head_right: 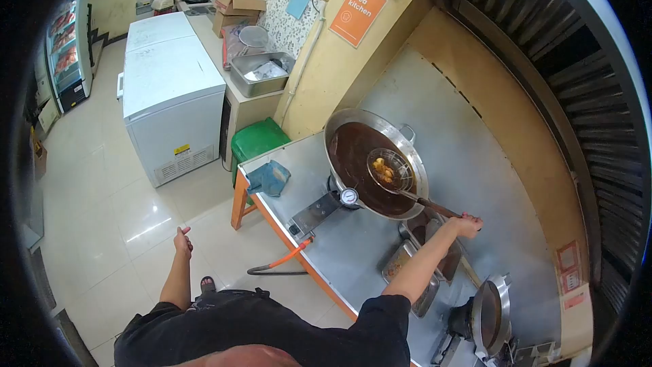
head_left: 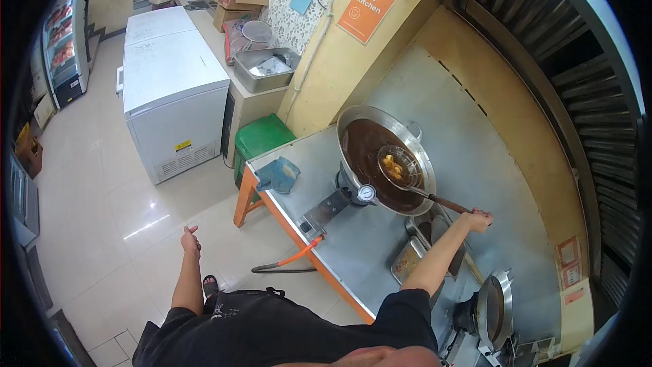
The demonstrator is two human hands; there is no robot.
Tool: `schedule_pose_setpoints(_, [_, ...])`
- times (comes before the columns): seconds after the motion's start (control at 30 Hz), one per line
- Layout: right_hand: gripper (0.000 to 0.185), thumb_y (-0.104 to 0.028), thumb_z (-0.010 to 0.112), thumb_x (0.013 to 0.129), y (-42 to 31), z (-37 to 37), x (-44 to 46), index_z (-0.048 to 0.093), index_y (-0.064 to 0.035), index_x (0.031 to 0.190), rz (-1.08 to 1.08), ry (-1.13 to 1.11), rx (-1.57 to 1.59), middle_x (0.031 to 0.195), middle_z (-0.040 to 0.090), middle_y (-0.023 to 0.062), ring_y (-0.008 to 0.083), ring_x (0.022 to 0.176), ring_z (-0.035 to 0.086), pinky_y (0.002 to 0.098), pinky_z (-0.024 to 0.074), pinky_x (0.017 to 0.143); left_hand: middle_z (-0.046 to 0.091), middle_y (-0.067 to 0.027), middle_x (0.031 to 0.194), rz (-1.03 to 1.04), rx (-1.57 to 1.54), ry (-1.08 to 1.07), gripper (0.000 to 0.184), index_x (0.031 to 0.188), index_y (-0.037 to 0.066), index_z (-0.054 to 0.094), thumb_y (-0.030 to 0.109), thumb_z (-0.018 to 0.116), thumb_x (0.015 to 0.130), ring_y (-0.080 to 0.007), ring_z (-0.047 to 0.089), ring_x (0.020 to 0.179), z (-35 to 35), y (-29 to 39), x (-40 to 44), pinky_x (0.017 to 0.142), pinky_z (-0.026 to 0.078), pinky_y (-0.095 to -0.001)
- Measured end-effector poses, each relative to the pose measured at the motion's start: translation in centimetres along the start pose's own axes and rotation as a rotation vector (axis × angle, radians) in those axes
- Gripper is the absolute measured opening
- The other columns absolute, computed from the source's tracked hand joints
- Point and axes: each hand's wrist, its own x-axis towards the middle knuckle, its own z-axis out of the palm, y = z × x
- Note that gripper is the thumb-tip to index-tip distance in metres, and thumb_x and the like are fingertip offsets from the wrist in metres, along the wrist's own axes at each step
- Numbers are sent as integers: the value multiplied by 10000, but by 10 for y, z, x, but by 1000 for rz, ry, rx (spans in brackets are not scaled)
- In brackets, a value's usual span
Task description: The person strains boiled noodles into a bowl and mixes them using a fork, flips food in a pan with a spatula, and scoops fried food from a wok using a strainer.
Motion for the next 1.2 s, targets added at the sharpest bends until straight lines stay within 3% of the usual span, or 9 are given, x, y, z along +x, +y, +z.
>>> schedule_pose_setpoints(0.1, [283,-132,500,842,-3,0,-16,359,-90,599,6,-7,-38,542,322,6,148,471,306,324,351,451,285,65,530,-16,-27,-3,528,1110,90,651,497,333,999,-66,250,393,-10,5,6,361,234,-221])
schedule_pose_setpoints(0.27, [206,-136,522,837,-7,-8,-10,447,-36,673,-57,49,3,560,368,22,155,461,353,317,367,431,277,60,520,-41,-89,40,505,1084,84,658,470,344,999,-67,260,384,-32,10,19,351,232,-221])
schedule_pose_setpoints(0.4, [206,-146,518,840,-9,-2,-29,448,-36,681,-86,73,3,580,379,21,153,462,349,312,341,418,286,61,525,-49,-65,85,409,1095,107,653,420,412,986,-65,274,388,-49,12,32,347,233,-221])
schedule_pose_setpoints(0.5, [200,-143,523,830,-5,11,-40,444,-41,677,-63,-45,-27,596,395,28,148,463,350,313,336,422,292,61,527,-66,-34,118,346,1103,127,649,387,461,973,-64,286,390,-56,18,37,346,234,-220])
schedule_pose_setpoints(0.6, [280,-160,528,820,-13,24,-47,390,-71,594,-52,-87,-67,584,398,26,159,499,389,315,384,465,293,62,527,-68,-57,122,321,1101,136,645,379,484,965,-62,288,391,-60,26,42,346,232,-218])
schedule_pose_setpoints(0.77, [191,-192,529,826,-15,25,-51,501,-14,761,-139,3,-141,713,502,78,201,594,469,343,411,507,274,73,528,-12,-42,2,333,1105,120,628,390,495,963,-56,259,392,-74,40,48,348,208,-220])
schedule_pose_setpoints(0.83, [216,-199,528,827,2,21,-39,534,16,857,-115,-62,-120,778,534,97,209,613,483,339,417,514,257,76,529,-46,-29,2,336,1122,116,621,386,498,964,-53,240,394,-72,43,46,350,195,-222])
schedule_pose_setpoints(1.2, [191,-135,506,834,-13,17,-50,445,-22,692,-113,24,4,567,375,22,156,479,350,330,357,449,236,66,551,-116,-66,39,298,1164,157,614,348,513,959,-63,210,420,-82,33,55,403,214,-224])
